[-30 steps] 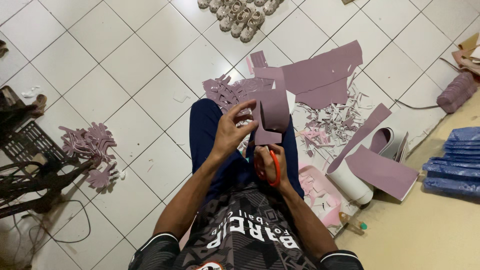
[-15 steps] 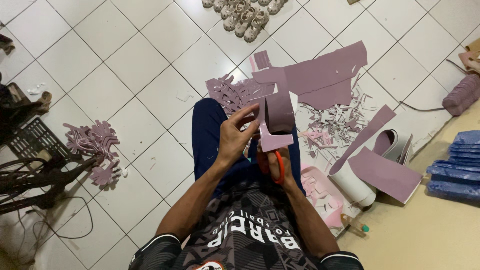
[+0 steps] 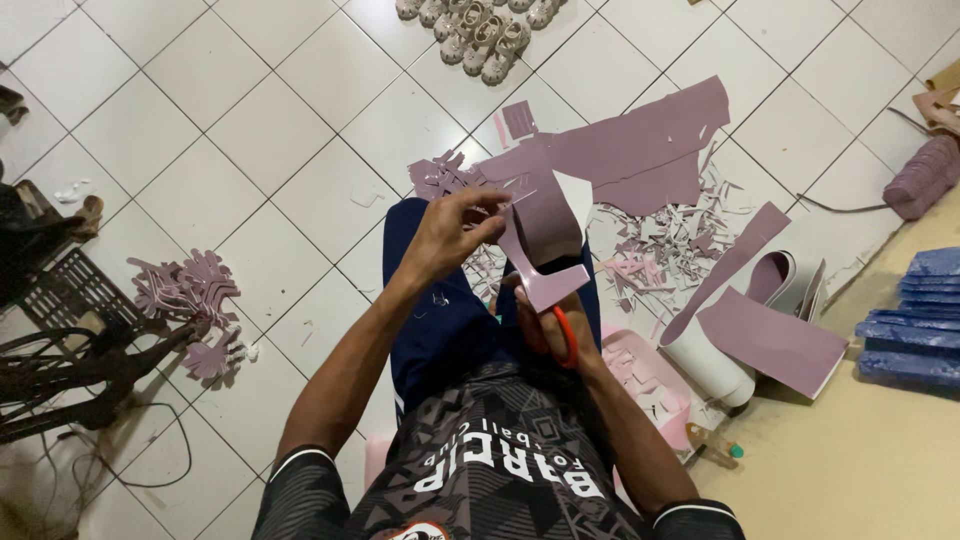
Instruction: The person sits on the workshop floor and cuts mauve foam sheets with red-handled scissors, trimming curved petal shapes from the material and letting scraps fall onto the floor among finished foam flower pieces.
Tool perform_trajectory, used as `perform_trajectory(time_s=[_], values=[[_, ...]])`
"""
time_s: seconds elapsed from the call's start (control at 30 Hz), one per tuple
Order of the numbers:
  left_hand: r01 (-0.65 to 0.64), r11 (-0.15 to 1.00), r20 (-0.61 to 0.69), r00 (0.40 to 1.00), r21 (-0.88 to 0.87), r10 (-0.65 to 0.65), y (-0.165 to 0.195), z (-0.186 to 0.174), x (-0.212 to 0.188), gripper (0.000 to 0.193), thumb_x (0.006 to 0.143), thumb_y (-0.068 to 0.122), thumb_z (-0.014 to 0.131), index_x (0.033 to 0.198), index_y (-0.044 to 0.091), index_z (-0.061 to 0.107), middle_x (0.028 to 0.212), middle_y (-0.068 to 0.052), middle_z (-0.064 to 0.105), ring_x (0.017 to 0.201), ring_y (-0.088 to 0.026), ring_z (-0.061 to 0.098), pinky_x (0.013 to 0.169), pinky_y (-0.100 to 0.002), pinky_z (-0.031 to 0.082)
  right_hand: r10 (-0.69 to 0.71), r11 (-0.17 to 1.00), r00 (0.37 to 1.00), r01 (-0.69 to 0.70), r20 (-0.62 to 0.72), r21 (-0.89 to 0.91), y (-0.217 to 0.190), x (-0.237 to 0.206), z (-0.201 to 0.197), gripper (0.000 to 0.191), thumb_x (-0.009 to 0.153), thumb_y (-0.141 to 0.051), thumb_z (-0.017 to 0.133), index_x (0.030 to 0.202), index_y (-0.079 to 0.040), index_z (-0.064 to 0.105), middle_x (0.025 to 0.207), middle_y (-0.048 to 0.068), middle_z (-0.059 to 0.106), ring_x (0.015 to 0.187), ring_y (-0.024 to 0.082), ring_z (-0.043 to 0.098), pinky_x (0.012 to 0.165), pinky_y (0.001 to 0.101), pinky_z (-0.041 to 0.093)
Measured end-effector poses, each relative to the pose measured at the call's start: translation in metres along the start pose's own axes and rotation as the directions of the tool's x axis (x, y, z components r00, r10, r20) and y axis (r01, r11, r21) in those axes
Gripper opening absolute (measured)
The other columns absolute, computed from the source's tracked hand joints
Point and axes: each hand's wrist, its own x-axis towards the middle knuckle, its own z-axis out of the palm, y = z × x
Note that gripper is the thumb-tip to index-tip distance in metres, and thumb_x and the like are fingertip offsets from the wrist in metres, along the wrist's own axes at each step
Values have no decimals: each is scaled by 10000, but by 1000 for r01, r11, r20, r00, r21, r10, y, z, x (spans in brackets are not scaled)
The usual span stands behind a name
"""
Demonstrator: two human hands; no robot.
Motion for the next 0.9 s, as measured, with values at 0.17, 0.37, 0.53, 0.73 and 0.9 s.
perform_trajectory(time_s=[0.17, 0.37, 0.53, 0.73, 0.9], values=[[-60, 998, 34, 998, -29, 61, 8, 3, -8, 321, 945, 68, 691, 1265, 58, 705, 1109, -110, 715, 990, -207, 770, 862, -315, 684, -27, 998, 990, 20, 139, 55, -2, 5, -6, 290, 1061, -280, 562, 1044, 7, 603, 630, 33, 545, 513, 125, 530, 462, 266, 402], [-56, 998, -20, 998, -32, 55, 2, 7, -12, 306, 940, 69, 711, 1245, 59, 724, 1050, -94, 688, 986, -211, 769, 895, -313, 677, 88, 989, 980, -107, 177, 102, -8, 0, -11, 339, 1052, -294, 540, 1141, 25, 613, 624, 6, 513, 492, 103, 475, 437, 255, 373], [-56, 988, -80, 996, -141, 45, -13, 18, -19, 287, 944, 75, 713, 1228, 45, 731, 1081, -90, 654, 1007, -212, 761, 857, -309, 687, 144, 967, 967, -182, 208, 178, -7, 3, -11, 401, 1044, -305, 522, 1223, 40, 622, 619, -17, 486, 475, 85, 430, 417, 246, 349], [-25, 969, -177, 984, -247, -20, -29, 39, -25, 292, 947, 96, 714, 1228, 16, 716, 1122, -82, 667, 1007, -189, 747, 827, -277, 670, 168, 982, 979, -176, 120, 64, 2, 4, -13, 444, 1029, -336, 486, 1226, 29, 648, 617, -23, 501, 460, 68, 416, 415, 238, 366], [-64, 946, -301, 953, -317, -37, -37, 63, -30, 304, 965, 83, 714, 1252, -15, 701, 1121, -88, 729, 953, -149, 730, 808, -230, 614, 157, 970, 987, -162, 45, 179, 7, 4, -7, 420, 1019, -309, 504, 1181, 39, 673, 605, -23, 462, 471, 72, 444, 419, 244, 395]])
